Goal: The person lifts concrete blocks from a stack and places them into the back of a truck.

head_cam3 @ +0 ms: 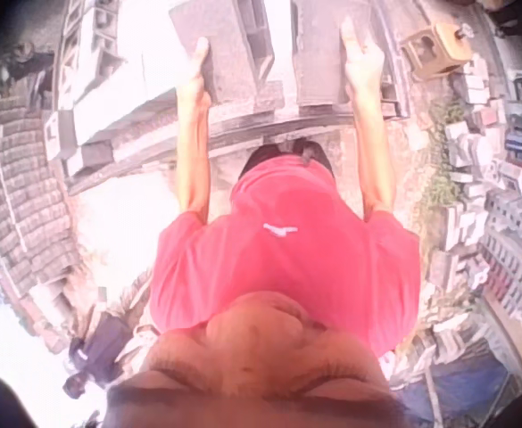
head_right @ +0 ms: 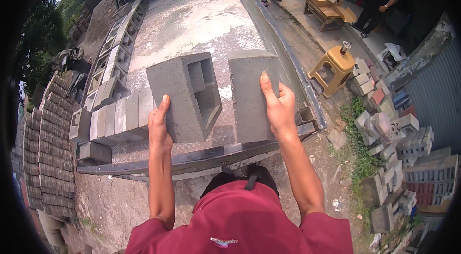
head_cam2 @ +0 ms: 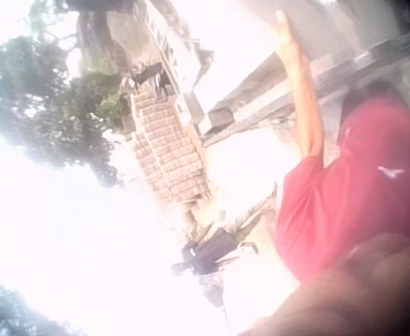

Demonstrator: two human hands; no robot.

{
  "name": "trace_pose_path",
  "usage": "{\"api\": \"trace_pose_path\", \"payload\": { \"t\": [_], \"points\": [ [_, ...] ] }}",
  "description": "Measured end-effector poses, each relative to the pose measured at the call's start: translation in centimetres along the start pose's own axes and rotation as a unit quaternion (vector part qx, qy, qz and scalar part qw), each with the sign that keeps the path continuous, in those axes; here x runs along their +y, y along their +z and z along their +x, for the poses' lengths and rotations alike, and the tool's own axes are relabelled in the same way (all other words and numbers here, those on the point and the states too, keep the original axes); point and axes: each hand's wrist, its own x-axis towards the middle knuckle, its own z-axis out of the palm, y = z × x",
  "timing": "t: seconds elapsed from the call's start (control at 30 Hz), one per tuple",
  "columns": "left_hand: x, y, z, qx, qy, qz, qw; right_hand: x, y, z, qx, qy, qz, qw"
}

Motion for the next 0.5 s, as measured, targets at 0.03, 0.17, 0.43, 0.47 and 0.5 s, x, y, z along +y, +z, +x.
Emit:
{"api": "trace_pose_path", "payload": {
  "t": [0.03,0.17,0.43,0.47,0.5],
  "points": [
    [-0.8,0.6,1.3,0.002,-0.016,0.0,1.0,0.4,-0.1,1.3,0.01,0.009,-0.013,1.0],
    [-3.7,3.0,5.9,0.019,-0.063,0.004,0.998,4.2,-1.6,6.2,0.02,0.041,-0.062,0.997],
    [-9.5,2.3,12.5,0.063,-0.158,0.028,0.985,8.0,-0.7,11.0,0.026,0.131,-0.089,0.987],
    [-10.0,2.0,13.1,0.067,-0.172,0.037,0.982,8.8,-1.0,11.6,0.017,0.145,-0.102,0.984],
    [-10.6,1.5,13.8,0.07,-0.186,0.047,0.979,9.5,-1.1,12.2,0.008,0.159,-0.115,0.981]
  ]
}}
